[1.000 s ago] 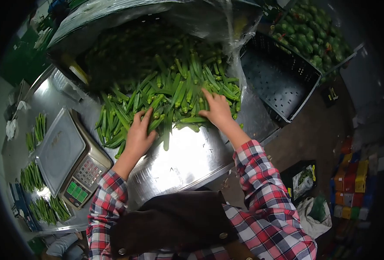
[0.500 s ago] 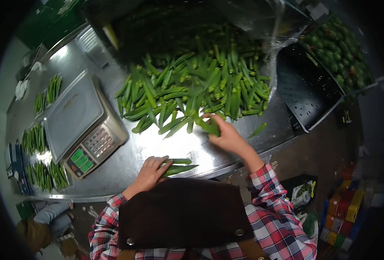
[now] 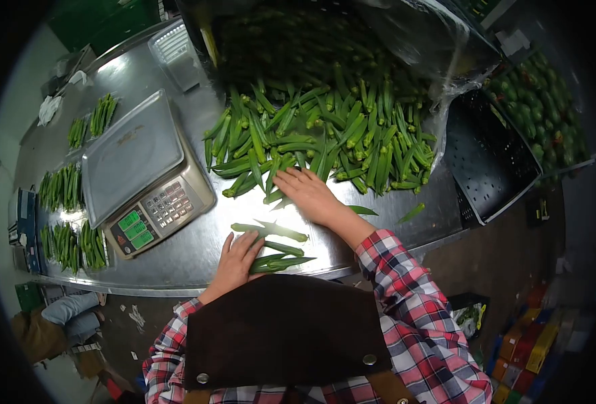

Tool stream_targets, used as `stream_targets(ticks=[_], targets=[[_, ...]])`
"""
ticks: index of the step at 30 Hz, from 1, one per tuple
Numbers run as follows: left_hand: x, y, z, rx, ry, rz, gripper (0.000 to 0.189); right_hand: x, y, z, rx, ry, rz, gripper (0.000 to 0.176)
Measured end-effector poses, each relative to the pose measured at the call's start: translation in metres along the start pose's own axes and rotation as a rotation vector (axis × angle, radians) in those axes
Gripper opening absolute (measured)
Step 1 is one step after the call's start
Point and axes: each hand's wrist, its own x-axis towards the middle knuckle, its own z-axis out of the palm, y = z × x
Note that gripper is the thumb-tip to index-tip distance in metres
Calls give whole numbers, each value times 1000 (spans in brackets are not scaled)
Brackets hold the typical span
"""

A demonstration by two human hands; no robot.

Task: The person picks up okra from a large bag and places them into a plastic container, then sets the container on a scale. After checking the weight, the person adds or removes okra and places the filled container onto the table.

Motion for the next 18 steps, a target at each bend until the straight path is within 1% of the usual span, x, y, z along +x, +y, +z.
stream_targets(ticks=[2, 3, 6, 8, 9, 12, 13, 16, 17, 18], targets=[[14, -7, -5, -34, 154, -49, 61, 8, 4, 8, -5, -50, -62, 46], [23, -11, -7, -53, 231, -73, 59, 12, 1, 1, -74, -196, -50, 40], [69, -27, -4, -146, 307, -320, 56, 13, -1, -3, -159, -157, -34, 36], [104, -27, -8, -15, 348, -306, 55, 9, 4, 4, -129, -102, -82, 32], [120, -29, -8, 53, 260, -337, 65, 6, 6, 6, -115, -76, -105, 30], [154, -29, 0, 258, 6, -451, 78, -3, 7, 2, -74, -197, -95, 24], [159, -32, 7, 313, -28, -457, 85, -5, 8, 1, -80, -177, -98, 23], [169, -31, 9, 336, -83, -502, 83, -8, 10, -7, -16, -224, -60, 22], [169, -30, 5, 287, -101, -516, 77, -7, 13, -7, -32, -215, -64, 23], [167, -33, 7, 235, -45, -491, 76, -4, 16, -7, -44, -208, -67, 23]])
